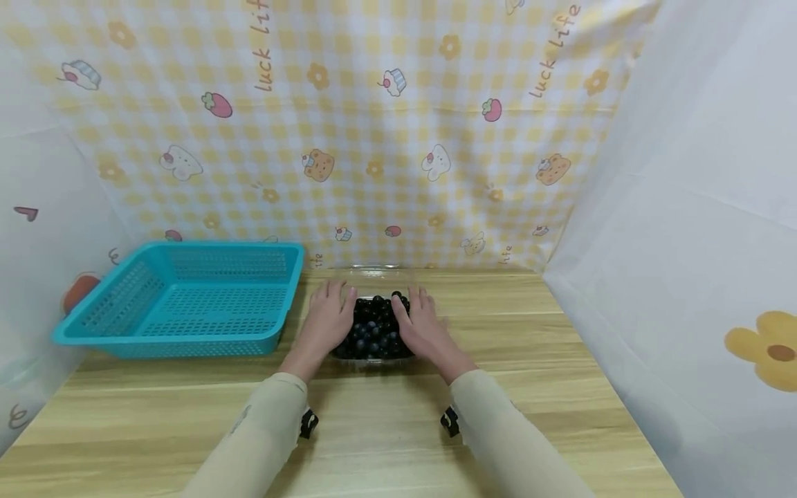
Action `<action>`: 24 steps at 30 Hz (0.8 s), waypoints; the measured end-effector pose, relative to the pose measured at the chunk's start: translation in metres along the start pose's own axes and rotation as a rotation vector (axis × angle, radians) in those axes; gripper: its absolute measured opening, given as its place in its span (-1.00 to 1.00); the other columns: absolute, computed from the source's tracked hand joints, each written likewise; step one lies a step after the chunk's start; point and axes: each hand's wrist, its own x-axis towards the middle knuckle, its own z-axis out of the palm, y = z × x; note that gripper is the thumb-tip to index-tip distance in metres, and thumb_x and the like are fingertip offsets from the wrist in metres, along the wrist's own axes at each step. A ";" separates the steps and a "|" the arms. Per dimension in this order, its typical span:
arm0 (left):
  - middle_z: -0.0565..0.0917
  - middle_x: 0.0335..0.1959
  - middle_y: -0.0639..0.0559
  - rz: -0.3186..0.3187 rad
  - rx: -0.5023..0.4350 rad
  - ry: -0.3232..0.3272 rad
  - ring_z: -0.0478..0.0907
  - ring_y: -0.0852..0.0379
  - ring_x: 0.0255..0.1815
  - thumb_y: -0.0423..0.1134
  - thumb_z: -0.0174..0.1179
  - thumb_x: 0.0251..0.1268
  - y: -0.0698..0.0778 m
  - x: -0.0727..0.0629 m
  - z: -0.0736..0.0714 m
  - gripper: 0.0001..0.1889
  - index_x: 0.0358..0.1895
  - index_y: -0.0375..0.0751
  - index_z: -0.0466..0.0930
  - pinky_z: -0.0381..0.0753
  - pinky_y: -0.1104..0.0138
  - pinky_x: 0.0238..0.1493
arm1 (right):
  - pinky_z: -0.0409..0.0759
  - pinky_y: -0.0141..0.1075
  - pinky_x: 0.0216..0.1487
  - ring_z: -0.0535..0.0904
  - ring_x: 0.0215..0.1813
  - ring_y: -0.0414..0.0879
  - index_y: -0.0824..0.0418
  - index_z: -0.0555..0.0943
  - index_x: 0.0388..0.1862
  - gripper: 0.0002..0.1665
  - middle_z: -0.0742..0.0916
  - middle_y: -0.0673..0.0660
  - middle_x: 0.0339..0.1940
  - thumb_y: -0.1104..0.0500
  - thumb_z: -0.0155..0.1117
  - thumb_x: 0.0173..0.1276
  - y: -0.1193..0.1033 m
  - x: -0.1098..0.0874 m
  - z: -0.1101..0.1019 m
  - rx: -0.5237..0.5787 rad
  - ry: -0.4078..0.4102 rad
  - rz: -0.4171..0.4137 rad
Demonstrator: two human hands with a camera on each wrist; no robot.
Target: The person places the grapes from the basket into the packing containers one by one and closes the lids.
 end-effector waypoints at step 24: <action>-0.07 0.73 -0.51 -0.086 0.227 -0.068 0.01 -0.57 0.69 0.43 -0.53 0.66 -0.013 0.004 0.033 -0.07 0.77 -0.21 -0.16 0.34 -0.44 0.47 | 0.33 0.35 0.57 0.43 0.53 0.51 -0.02 -0.23 0.83 0.04 0.00 0.34 0.81 -0.56 -0.54 0.62 0.029 0.002 0.017 -0.096 -0.017 0.040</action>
